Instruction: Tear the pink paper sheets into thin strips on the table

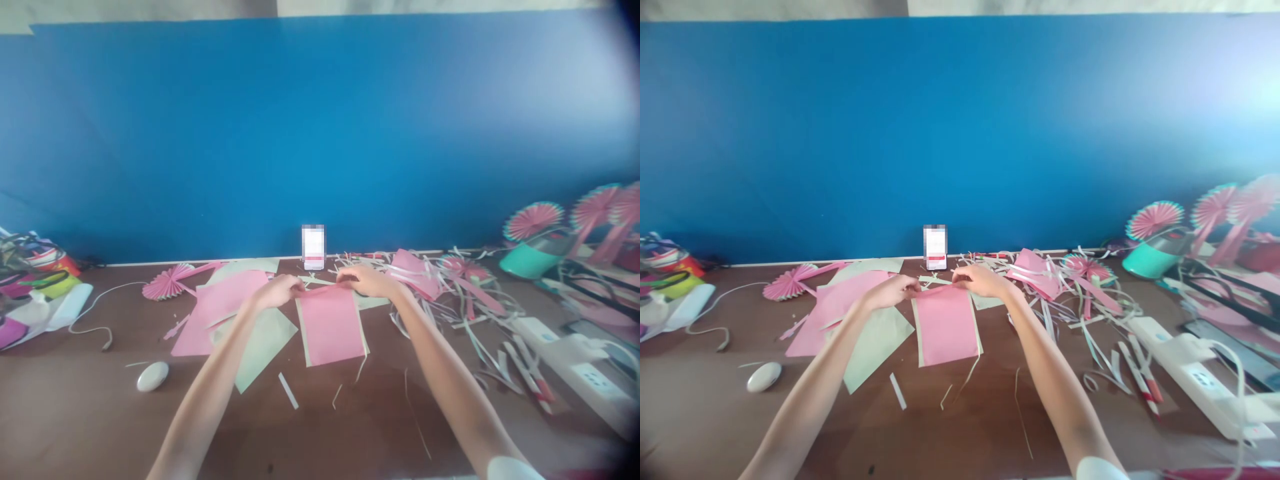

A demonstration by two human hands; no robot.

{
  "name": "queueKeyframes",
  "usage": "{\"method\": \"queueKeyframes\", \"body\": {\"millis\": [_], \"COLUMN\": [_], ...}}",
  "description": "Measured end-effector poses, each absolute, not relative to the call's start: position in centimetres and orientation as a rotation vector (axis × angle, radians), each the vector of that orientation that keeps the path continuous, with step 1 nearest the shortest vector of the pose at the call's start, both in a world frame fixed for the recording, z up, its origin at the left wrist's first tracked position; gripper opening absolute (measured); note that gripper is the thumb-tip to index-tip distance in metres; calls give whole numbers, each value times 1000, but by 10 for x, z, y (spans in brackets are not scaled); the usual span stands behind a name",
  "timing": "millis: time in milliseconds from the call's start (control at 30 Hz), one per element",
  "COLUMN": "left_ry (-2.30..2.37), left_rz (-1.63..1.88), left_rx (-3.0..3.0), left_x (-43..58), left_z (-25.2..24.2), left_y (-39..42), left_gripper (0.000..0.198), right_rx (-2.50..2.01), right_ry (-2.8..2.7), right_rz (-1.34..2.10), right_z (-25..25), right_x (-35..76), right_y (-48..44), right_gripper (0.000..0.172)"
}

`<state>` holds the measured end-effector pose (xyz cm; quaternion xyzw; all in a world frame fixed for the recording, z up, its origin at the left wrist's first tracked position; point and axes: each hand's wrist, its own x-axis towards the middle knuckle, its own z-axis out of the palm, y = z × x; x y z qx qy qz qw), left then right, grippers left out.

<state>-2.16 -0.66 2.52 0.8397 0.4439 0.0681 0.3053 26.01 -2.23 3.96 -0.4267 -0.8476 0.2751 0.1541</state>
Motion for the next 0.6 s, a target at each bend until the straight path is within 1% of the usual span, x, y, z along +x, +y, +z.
{"method": "queueKeyframes", "body": {"millis": [167,267,400,500,600], "left_ry": [1110,1056,1061,1105,1126], "left_rz": [128,212,348,363,327], "left_rx": [2256,2281,2324,2325,2305], "left_x": [-22,-7,17,25,23], "left_z": [26,28,24,20,16], "left_y": [-9,-17,-29,-32,-32], "left_gripper": [29,34,35,38,43], "right_rx": [-1221,-1217,-1216,-1195,-1185], "right_ry": [-2427,-2443,-2384,-2347,-2321], "right_rz": [713,671,745,804,780], "right_z": [35,34,34,35,37], "right_x": [253,244,234,230,229], "right_y": [-22,-25,-30,-32,-33], "right_gripper": [20,20,23,25,25]}}
